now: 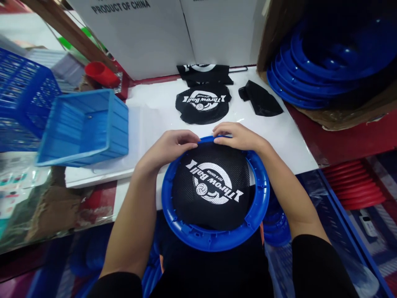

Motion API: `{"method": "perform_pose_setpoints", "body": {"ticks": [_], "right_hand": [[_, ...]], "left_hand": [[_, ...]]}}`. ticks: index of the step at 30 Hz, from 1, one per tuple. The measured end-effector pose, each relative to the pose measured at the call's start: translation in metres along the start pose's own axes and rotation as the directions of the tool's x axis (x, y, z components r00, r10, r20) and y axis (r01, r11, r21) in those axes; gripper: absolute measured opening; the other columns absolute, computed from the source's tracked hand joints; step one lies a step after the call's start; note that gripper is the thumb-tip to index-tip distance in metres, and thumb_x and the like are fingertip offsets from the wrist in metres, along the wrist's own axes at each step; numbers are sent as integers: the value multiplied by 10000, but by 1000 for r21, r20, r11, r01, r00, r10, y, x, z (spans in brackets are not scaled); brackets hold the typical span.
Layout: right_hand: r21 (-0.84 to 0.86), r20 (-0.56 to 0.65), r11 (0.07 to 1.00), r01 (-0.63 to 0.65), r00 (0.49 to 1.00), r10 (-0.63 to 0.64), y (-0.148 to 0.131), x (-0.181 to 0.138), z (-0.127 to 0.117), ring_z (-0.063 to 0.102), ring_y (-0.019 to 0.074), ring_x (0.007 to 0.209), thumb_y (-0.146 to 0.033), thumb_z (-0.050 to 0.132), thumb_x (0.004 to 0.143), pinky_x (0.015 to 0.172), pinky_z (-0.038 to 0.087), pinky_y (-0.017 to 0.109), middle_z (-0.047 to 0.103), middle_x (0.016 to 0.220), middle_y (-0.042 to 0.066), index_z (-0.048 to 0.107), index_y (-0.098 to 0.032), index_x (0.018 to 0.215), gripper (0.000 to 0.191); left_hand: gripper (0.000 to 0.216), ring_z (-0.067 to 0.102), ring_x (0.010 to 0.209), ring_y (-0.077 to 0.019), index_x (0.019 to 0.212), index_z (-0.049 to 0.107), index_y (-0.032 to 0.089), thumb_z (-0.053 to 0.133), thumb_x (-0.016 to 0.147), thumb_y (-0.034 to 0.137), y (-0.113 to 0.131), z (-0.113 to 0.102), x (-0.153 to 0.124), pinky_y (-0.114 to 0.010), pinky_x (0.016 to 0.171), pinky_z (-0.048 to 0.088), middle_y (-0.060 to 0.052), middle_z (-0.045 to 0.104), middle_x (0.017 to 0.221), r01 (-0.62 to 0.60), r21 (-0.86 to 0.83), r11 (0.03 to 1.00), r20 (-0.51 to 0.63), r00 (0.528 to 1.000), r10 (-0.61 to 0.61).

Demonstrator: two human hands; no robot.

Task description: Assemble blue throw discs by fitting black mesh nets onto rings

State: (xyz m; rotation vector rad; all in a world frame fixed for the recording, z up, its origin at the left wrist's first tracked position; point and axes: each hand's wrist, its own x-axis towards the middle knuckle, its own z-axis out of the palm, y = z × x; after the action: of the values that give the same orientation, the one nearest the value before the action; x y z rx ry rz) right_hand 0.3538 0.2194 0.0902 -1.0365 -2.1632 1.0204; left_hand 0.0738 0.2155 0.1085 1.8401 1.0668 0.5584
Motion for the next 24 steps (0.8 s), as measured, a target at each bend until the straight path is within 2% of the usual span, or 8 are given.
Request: {"method": "perform_pose_setpoints", "body": {"ticks": [2, 5, 14, 18, 24], "right_hand": [[-38, 59, 998, 53, 997, -51, -1, 3, 3, 696, 309, 1218, -463, 706, 953, 1128, 509, 515, 768, 1304, 106, 790, -242, 978, 237], [-49, 94, 998, 51, 994, -46, -2, 6, 5, 703, 301, 1183, -445, 664, 982, 1119, 506, 503, 776, 1272, 111, 774, -234, 955, 239], [22, 64, 999, -47, 997, 45, 1, 8, 6, 696, 291, 1147, -431, 616, 984, 1073, 509, 463, 781, 1223, 107, 738, -210, 919, 260], [2, 55, 999, -36, 998, 35, 5, 12, 8, 695, 275, 1097, -409, 617, 973, 1050, 519, 444, 781, 1180, 91, 736, -221, 898, 235], [-60, 17, 998, -13, 1000, 14, 3, 11, 11, 713, 274, 1060, -379, 619, 963, 1014, 519, 437, 795, 1134, 100, 744, -217, 893, 216]], "left_hand": [[147, 752, 894, -223, 944, 781, 181, 687, 864, 261, -1, 1, 1, -373, 876, 594, -64, 818, 935, -5, 12, 1000, -16, 1000, 5], [132, 740, 852, -217, 934, 779, 184, 721, 859, 276, -2, 1, 2, -364, 857, 583, -51, 806, 878, 21, 43, 999, -58, 998, -18], [147, 706, 820, -205, 894, 783, 174, 735, 837, 302, -5, 0, 4, -337, 794, 550, -46, 786, 835, 60, 45, 997, -62, 996, -57], [115, 681, 800, -196, 860, 768, 178, 705, 837, 272, -4, 1, 4, -331, 759, 535, -40, 766, 817, 64, 26, 998, -45, 997, -63], [112, 657, 749, -185, 940, 748, 184, 709, 842, 223, -6, 7, 7, -328, 713, 511, -19, 715, 759, 117, 31, 993, -101, 988, -113]]}}
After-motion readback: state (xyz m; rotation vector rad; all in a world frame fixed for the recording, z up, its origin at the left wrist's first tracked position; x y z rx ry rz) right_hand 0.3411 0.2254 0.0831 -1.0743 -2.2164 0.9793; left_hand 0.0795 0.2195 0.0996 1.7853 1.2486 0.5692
